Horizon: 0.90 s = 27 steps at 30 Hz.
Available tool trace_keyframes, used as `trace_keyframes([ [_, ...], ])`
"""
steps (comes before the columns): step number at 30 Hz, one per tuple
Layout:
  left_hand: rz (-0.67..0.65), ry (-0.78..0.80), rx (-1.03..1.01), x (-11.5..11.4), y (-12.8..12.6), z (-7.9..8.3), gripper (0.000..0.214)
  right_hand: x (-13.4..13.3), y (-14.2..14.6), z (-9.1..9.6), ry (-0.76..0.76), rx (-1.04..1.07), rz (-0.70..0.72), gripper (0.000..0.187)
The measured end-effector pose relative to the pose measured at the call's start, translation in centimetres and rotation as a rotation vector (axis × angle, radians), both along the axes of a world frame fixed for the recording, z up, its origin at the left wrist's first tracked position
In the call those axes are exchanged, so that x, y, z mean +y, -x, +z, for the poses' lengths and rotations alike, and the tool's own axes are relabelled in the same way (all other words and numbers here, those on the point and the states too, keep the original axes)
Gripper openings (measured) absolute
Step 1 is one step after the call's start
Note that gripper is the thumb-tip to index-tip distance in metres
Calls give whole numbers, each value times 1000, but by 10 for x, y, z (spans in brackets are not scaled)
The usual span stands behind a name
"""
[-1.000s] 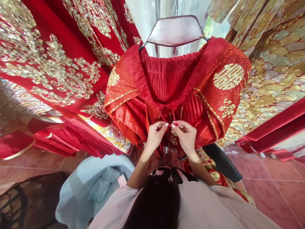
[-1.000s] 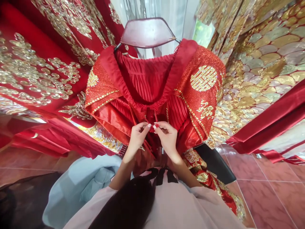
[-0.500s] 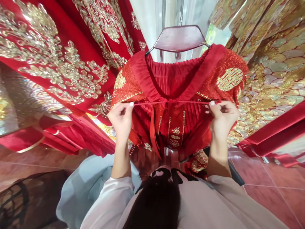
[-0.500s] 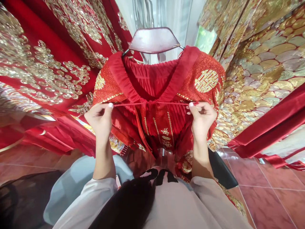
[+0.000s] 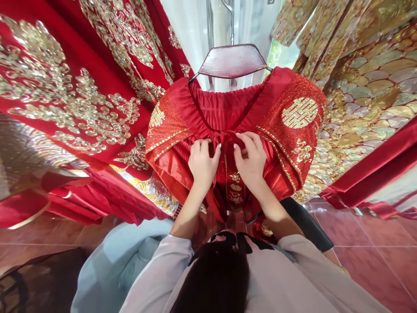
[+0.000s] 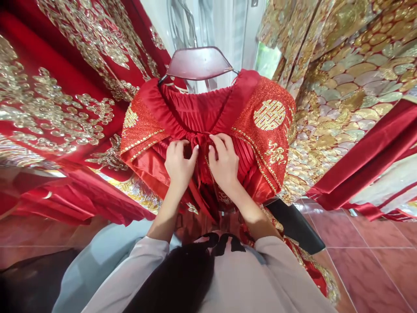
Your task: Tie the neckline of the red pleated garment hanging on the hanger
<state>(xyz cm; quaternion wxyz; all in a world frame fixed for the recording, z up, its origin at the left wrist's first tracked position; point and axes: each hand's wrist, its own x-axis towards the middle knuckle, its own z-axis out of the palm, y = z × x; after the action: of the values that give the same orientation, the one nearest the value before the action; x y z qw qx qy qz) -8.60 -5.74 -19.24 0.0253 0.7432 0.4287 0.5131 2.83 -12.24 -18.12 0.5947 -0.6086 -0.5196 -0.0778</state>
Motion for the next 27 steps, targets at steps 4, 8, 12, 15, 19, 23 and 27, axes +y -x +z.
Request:
trace_keyframes([
  [4, -44, 48, 23, 4, 0, 6, 18, 22, 3, 8, 102, -51, -2, 25],
  [8, -258, 171, -116, 5, 11, 15, 16, 21, -4, 15, 94, -112, -7, 18],
  [12, -417, 272, -316, 4, 16, 21, 11, 6, -3, 25, 111, -104, 108, 15],
  [15, -483, 234, -404, 3, 14, 28, 12, 2, 1, 32, 152, -116, 113, 10],
  [19, -525, 124, -359, 15, 18, 44, 12, 0, -8, 42, 178, -42, 141, 16],
  [23, -410, -30, -301, 39, 35, 61, 18, -4, -38, 52, 98, 78, 180, 20],
  [27, -343, -89, -309, 48, 47, 64, 23, -7, -58, 53, 59, 104, 149, 18],
])
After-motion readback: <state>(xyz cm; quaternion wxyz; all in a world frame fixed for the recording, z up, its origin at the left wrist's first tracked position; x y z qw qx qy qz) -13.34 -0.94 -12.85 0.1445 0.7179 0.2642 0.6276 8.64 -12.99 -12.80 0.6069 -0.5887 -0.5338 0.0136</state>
